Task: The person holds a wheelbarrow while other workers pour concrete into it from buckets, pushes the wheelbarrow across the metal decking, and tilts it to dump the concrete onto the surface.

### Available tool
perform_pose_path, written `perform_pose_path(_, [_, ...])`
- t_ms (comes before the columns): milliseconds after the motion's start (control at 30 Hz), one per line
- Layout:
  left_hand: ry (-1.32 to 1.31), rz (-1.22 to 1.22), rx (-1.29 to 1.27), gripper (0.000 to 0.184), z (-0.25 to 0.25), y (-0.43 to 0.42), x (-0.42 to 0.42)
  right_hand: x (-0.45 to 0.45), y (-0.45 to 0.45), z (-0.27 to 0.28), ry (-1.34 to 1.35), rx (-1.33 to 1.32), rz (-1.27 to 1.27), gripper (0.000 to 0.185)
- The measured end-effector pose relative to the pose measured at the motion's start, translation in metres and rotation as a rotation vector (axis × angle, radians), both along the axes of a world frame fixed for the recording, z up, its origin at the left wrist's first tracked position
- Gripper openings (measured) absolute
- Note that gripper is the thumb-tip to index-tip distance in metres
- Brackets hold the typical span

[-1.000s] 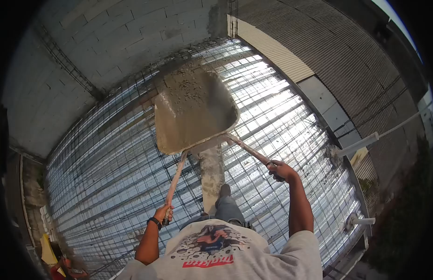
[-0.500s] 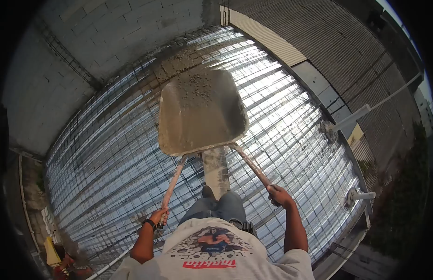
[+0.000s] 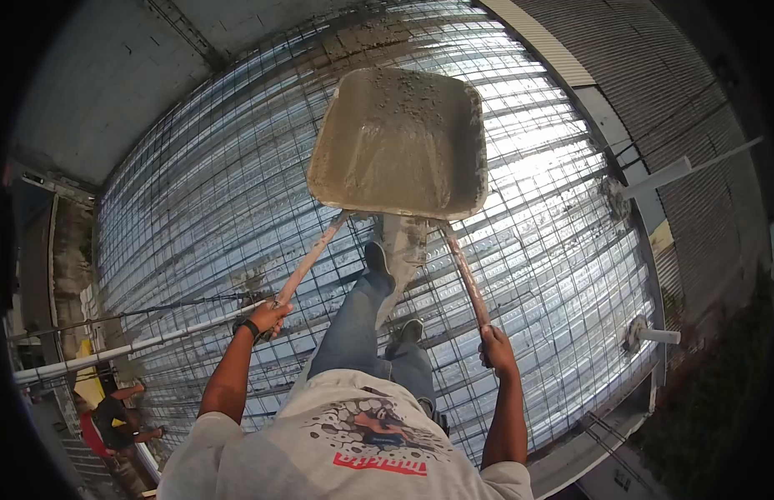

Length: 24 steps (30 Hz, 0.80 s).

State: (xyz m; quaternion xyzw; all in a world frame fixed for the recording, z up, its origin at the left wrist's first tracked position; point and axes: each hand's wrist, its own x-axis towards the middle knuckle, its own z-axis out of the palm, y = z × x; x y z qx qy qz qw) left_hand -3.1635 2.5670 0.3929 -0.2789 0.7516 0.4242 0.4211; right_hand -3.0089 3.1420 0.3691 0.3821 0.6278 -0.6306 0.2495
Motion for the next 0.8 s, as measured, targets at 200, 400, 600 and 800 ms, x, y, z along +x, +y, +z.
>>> perform_pose_path(200, [-0.022,-0.010,0.104,0.041,-0.015,-0.056,0.145,0.121,-0.044,0.043,-0.053,0.100,-0.009,0.033])
perform_pose_path(400, [-0.034,-0.016,0.171,0.045,-0.029,-0.120,0.297,0.264,-0.115,0.068,-0.023,0.207,-0.002,0.032])
perform_pose_path(600, [-0.049,-0.071,0.208,0.045,-0.018,-0.215,0.444,0.431,-0.225,0.085,-0.048,0.203,-0.025,0.030])
perform_pose_path(800, [0.001,-0.230,0.102,0.049,-0.025,-0.330,0.533,0.605,-0.350,0.057,-0.062,0.116,-0.199,0.028])
